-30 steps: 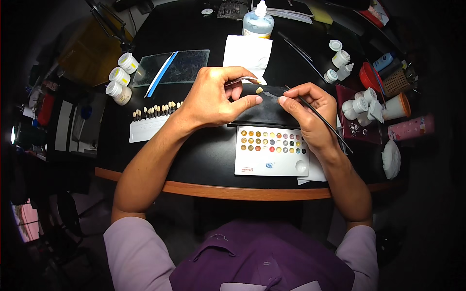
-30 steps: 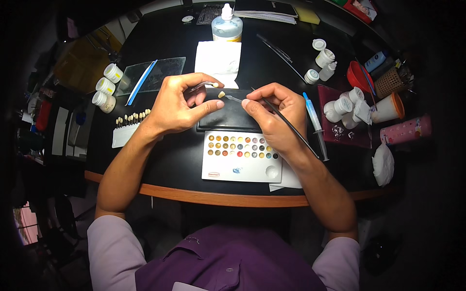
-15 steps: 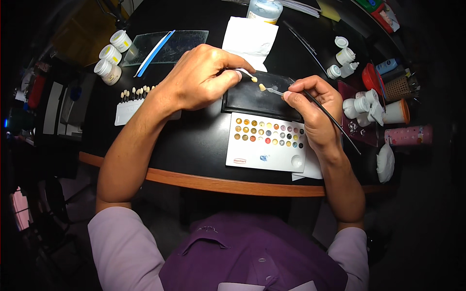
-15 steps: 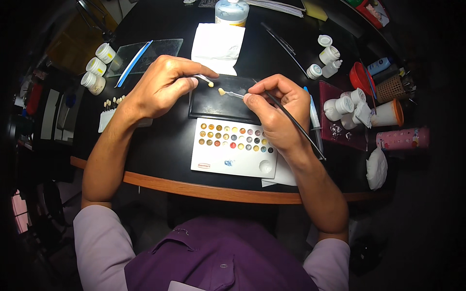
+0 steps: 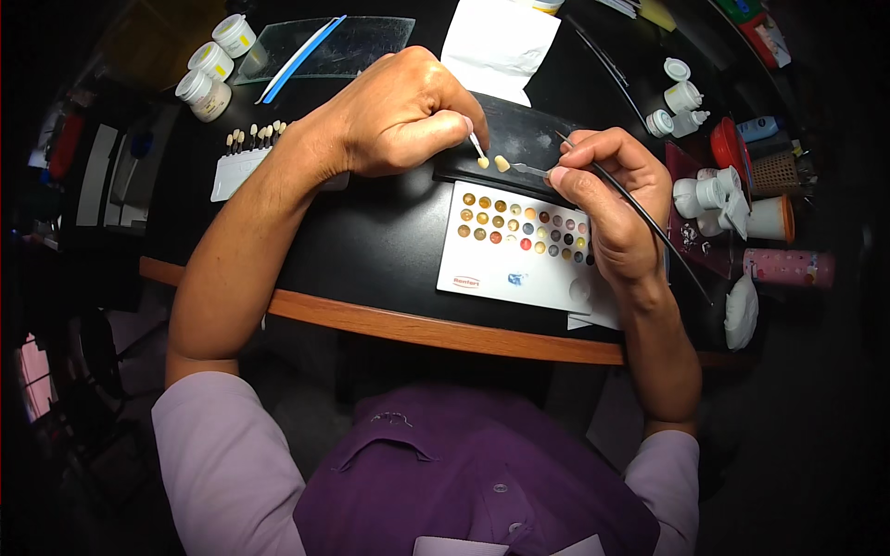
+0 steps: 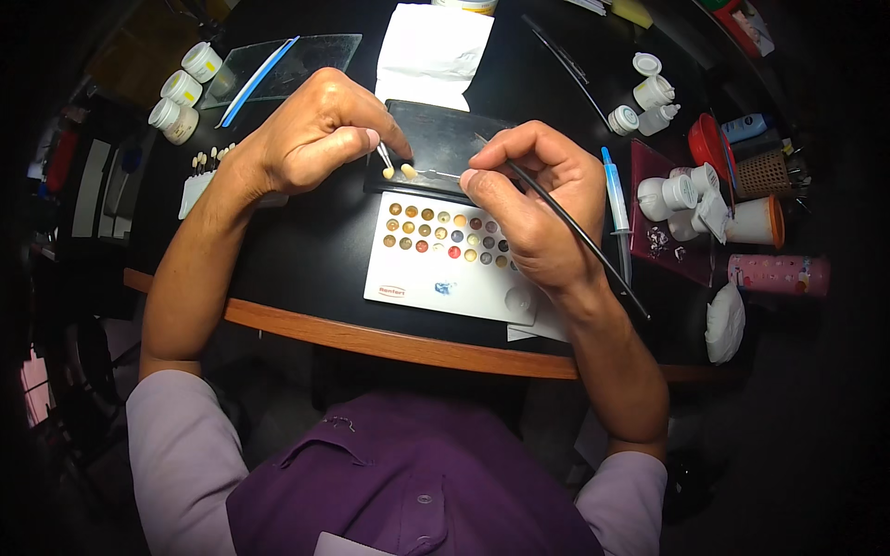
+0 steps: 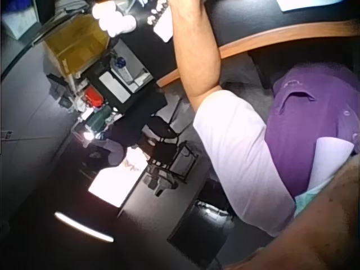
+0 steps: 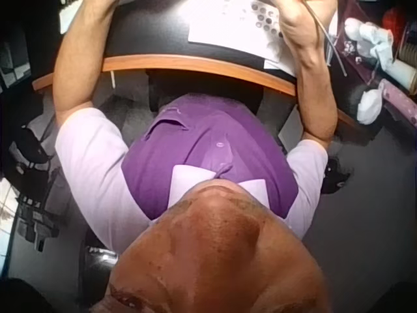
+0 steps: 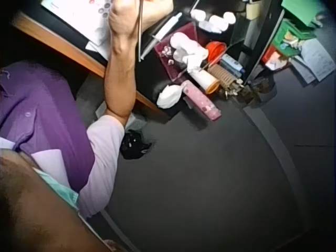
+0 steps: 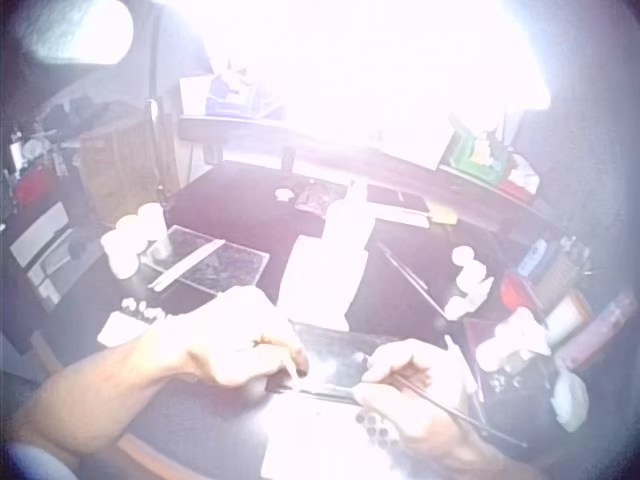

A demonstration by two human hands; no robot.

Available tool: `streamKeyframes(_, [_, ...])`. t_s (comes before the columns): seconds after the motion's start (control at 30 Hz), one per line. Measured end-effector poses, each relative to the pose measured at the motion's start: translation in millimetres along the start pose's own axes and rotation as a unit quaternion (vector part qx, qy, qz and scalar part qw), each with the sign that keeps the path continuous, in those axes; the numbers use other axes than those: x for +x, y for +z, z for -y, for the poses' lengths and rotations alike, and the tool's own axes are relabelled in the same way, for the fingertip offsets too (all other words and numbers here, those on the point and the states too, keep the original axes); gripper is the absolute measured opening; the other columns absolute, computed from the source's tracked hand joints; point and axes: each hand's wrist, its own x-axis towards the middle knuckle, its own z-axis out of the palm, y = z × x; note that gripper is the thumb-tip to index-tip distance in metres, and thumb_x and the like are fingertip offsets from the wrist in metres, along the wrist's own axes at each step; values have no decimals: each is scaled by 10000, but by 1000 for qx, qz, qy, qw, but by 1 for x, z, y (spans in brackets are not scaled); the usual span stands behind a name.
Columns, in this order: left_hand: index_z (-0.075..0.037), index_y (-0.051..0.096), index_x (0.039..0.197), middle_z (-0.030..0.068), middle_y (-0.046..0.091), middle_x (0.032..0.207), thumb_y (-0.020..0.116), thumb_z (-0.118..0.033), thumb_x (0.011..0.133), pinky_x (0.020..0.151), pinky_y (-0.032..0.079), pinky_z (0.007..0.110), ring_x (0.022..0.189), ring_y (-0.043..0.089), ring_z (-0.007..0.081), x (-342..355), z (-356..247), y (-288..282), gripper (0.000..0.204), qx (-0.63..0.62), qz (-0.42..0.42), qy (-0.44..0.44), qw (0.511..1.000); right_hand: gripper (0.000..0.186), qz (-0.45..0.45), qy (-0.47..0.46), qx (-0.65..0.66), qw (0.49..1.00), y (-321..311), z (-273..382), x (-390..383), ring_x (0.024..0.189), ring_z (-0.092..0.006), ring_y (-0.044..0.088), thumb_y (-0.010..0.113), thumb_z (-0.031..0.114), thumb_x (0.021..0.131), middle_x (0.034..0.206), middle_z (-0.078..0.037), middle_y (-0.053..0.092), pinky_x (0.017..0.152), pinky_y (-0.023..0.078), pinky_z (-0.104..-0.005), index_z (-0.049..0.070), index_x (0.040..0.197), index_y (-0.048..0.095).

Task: The person applies liquid stains to a dental crown using a fine brush, dipping the brush into various colors on a palette and painting the crown's surface.

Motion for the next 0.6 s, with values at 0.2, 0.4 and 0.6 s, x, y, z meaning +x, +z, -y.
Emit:
streamKeyframes(0.2, [94, 830, 938, 245, 765, 778, 543, -238, 781, 651, 561, 397, 655, 704, 291, 1, -4, 2, 466, 8, -2, 1, 1000, 111, 14, 3, 16, 1000, -1, 1, 0, 795, -70, 667, 776, -67, 902, 934, -64, 734, 711, 525, -215, 10, 957, 719])
streamKeyframes(0.4, [99, 828, 939, 250, 767, 783, 542, -239, 784, 661, 568, 401, 660, 706, 297, 2, -4, 4, 470, -2, -13, 13, 1000, 110, 12, 5, 17, 1000, -2, 2, -1, 815, -78, 687, 779, -62, 901, 941, -70, 738, 724, 538, -221, 7, 962, 717])
streamKeyframes(0.6, [105, 826, 934, 260, 786, 827, 541, -224, 784, 699, 592, 404, 694, 734, 310, 1, 1, 7, 460, 8, -18, 25, 1000, 103, 18, 6, 14, 1000, -1, 2, -1, 806, -82, 694, 782, -49, 905, 925, -72, 741, 731, 547, -224, 2, 967, 718])
